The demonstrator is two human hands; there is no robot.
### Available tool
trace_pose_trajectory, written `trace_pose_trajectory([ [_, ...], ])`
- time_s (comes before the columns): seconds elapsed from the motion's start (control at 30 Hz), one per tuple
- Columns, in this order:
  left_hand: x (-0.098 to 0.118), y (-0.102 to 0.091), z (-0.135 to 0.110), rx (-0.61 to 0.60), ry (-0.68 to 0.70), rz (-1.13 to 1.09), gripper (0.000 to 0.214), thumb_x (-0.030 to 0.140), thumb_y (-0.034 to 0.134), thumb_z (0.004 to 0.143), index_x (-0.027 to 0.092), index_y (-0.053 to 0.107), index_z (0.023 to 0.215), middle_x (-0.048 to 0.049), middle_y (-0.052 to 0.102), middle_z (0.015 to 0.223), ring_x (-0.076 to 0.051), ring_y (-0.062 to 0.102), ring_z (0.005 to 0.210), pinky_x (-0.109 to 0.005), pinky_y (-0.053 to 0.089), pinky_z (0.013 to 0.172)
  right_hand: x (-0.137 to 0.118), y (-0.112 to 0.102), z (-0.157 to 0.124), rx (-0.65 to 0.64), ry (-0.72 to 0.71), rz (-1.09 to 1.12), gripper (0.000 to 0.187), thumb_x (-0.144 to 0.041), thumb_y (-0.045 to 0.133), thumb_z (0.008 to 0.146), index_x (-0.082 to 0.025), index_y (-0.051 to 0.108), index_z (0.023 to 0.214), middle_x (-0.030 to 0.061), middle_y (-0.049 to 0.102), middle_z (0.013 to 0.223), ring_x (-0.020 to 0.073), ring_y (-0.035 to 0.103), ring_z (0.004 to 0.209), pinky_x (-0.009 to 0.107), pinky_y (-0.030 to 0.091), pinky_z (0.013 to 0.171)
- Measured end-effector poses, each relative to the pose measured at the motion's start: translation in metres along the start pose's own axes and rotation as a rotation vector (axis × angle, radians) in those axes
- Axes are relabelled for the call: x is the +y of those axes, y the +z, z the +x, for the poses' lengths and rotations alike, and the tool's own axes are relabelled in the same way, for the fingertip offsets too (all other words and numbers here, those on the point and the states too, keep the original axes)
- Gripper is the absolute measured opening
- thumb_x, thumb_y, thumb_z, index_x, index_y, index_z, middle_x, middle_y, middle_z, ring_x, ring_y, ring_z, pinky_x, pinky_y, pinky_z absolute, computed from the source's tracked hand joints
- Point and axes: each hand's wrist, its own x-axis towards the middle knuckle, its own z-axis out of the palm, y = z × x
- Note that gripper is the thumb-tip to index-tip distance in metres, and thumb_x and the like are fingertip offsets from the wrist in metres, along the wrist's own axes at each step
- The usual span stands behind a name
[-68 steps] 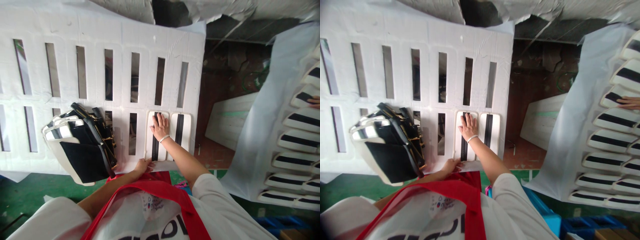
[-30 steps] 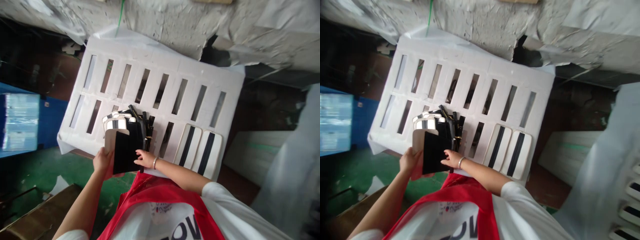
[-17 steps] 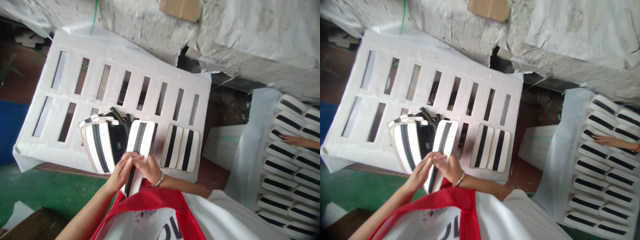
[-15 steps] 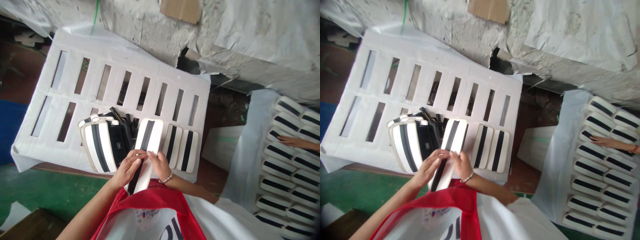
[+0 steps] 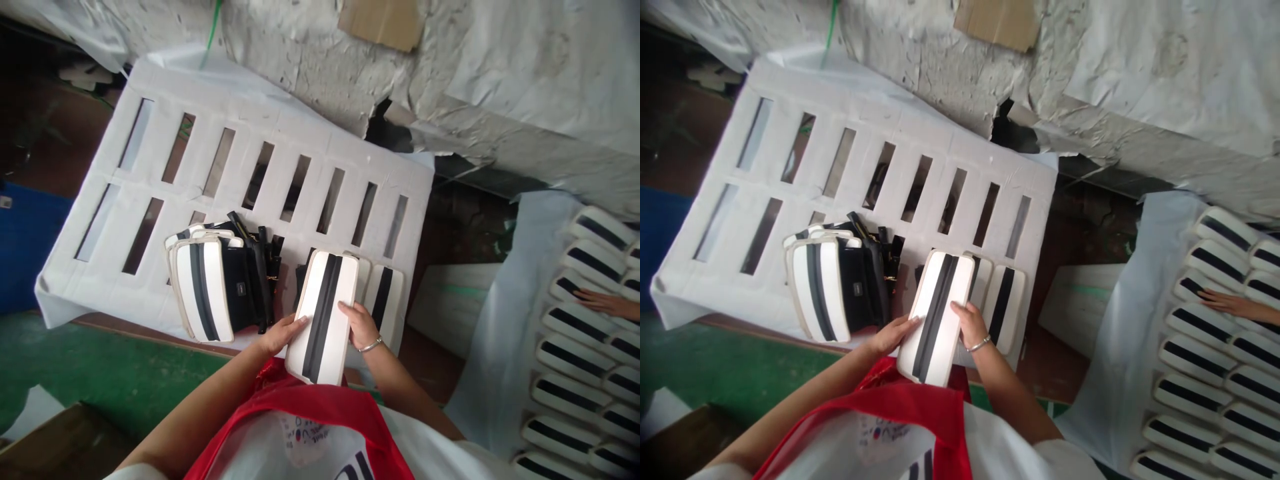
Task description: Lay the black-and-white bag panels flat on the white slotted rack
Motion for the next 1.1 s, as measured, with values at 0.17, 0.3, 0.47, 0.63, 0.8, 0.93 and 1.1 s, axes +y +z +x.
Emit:
trace_pose_trajectory([
  [0.17,0.001,0.011,0.0,-0.108,-0.078,0.017,0.073,0.062,0.062,0.07,0.007,0.059,0.117,-0.0153,0.064,0.112,-0.025,0.063,0.092,-0.033,0.05,0.08,-0.006,-0.012,-0.01,0.043,-0.054,-0.007,0.037,-0.039,0.08,0.054,-0.014,0.064,0.077,0.0025,0.067,0.072,0.0161,0.061,0.065,0.027,0.046,0.062],
  [0.3,0.008,0.007,0.009,-0.116,-0.004,0.148,0.071,0.061,0.062,0.071,0.007,0.058,0.117,-0.0136,0.065,0.107,-0.025,0.062,0.093,-0.031,0.049,0.078,-0.008,-0.02,0.005,0.092,-0.024,0.043,0.039,-0.037,0.082,0.046,-0.014,0.063,0.072,0.0012,0.066,0.066,0.0155,0.059,0.06,0.027,0.045,0.057],
  [0.47,0.013,-0.013,0.032,0.058,0.149,0.216,0.055,0.056,0.058,0.075,0.009,0.064,0.102,-0.0079,0.066,0.088,-0.02,0.061,0.08,-0.027,0.046,0.07,-0.01,-0.01,0.057,0.021,-0.115,0.014,0.039,-0.038,0.08,0.048,-0.015,0.062,0.073,0.0007,0.066,0.069,0.0154,0.06,0.063,0.029,0.048,0.065],
  [0.63,0.002,-0.031,0.062,0.344,0.209,0.568,0.035,0.039,0.044,0.085,0.014,0.053,0.063,0.0018,0.045,0.054,-0.011,0.043,0.055,-0.023,0.031,0.053,0.003,-0.001,0.102,-0.026,-0.201,-0.151,0.049,-0.047,0.076,0.049,-0.015,0.06,0.082,0.0028,0.068,0.08,0.0171,0.062,0.077,0.031,0.049,0.075],
  [0.8,-0.017,-0.031,0.06,0.43,0.208,0.734,0.03,0.027,0.054,0.08,0.016,0.042,0.055,0.0029,0.038,0.054,-0.01,0.037,0.056,-0.025,0.024,0.056,0.026,-0.004,0.119,-0.108,-0.098,-0.281,0.05,-0.049,0.075,0.049,-0.012,0.062,0.08,0.0053,0.067,0.072,0.0182,0.062,0.07,0.033,0.05,0.07],
  [0.93,-0.026,-0.027,0.05,0.542,0.145,0.902,0.026,0.026,0.049,0.086,0.016,0.047,0.061,0.0007,0.047,0.059,-0.012,0.045,0.06,-0.024,0.026,0.059,0.034,0.001,0.134,-0.131,-0.091,-0.405,0.045,-0.044,0.077,0.05,-0.011,0.063,0.077,0.0037,0.065,0.066,0.0177,0.061,0.07,0.033,0.05,0.07],
  [1.1,-0.037,-0.022,0.053,0.708,0.052,0.927,0.02,0.03,0.044,0.09,0.017,0.056,0.082,-0.0047,0.06,0.07,-0.016,0.056,0.068,-0.024,0.032,0.063,0.031,0.008,0.142,-0.143,-0.102,-0.528,0.036,-0.042,0.076,0.056,-0.013,0.065,0.074,0.0027,0.065,0.065,0.0167,0.061,0.07,0.033,0.05,0.071],
])
